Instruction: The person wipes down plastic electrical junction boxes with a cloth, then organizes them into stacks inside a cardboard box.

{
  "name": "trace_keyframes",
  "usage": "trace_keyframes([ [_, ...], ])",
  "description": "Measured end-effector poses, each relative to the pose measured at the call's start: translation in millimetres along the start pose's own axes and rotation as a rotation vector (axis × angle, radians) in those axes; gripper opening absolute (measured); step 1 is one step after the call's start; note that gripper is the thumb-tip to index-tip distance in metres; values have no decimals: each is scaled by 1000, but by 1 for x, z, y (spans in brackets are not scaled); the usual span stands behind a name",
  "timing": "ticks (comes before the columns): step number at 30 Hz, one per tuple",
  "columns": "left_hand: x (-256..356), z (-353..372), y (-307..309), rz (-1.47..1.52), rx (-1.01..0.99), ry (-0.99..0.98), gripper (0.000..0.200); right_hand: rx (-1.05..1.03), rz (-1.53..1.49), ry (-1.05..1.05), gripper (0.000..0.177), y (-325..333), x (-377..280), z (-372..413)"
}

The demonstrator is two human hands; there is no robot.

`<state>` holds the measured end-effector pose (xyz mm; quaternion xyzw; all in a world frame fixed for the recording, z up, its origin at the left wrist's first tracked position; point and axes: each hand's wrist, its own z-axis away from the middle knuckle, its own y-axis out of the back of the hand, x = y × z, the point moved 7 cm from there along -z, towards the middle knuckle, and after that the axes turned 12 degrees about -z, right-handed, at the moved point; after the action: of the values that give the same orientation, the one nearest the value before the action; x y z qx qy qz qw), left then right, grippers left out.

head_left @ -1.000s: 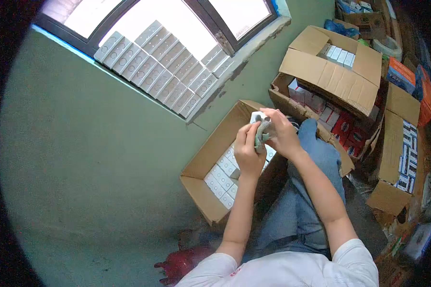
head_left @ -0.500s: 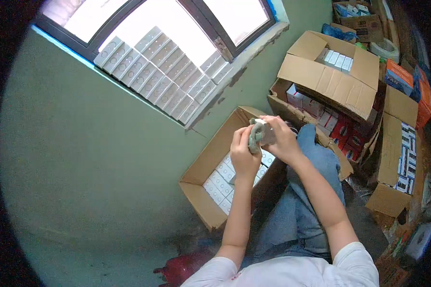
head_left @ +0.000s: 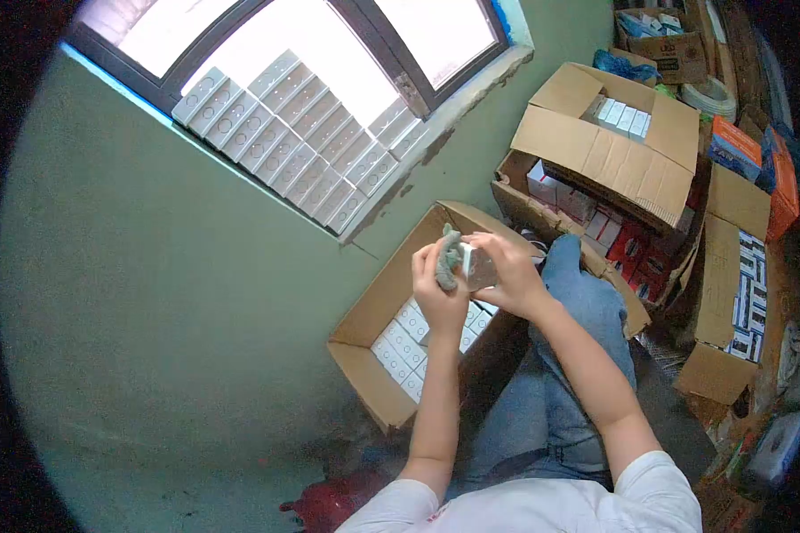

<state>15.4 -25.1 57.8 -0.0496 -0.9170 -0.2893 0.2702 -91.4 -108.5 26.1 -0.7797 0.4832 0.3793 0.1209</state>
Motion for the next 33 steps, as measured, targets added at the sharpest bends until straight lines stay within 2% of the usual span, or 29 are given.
trace_keyframes([
  [2,0,0,3,30,-3,17,29,-21,-93,-81,65,-4,1,-1],
  [6,-11,11,2,130,-25,46,32,107,-63,-118,65,13,8,-6],
  [10,-14,6,-1,203,-21,79,26,51,-50,-156,63,2,10,0],
  [13,-10,2,0,239,-24,85,23,43,-108,-301,61,4,17,1],
  [14,-6,2,0,211,-31,56,23,88,-196,-304,60,9,17,-2],
  [16,0,2,1,150,-33,-15,24,146,-147,-246,61,16,17,-6],
  [19,0,0,-1,164,-15,10,26,86,-41,-189,61,8,18,-1],
  [23,-18,-6,-11,237,-87,188,24,-34,-21,-188,62,-1,4,2],
  [27,-13,-2,-6,187,-158,121,23,89,-55,-227,63,16,17,-4],
  [33,-21,-9,-9,209,-134,186,21,-82,-22,-114,68,-8,1,3],
])
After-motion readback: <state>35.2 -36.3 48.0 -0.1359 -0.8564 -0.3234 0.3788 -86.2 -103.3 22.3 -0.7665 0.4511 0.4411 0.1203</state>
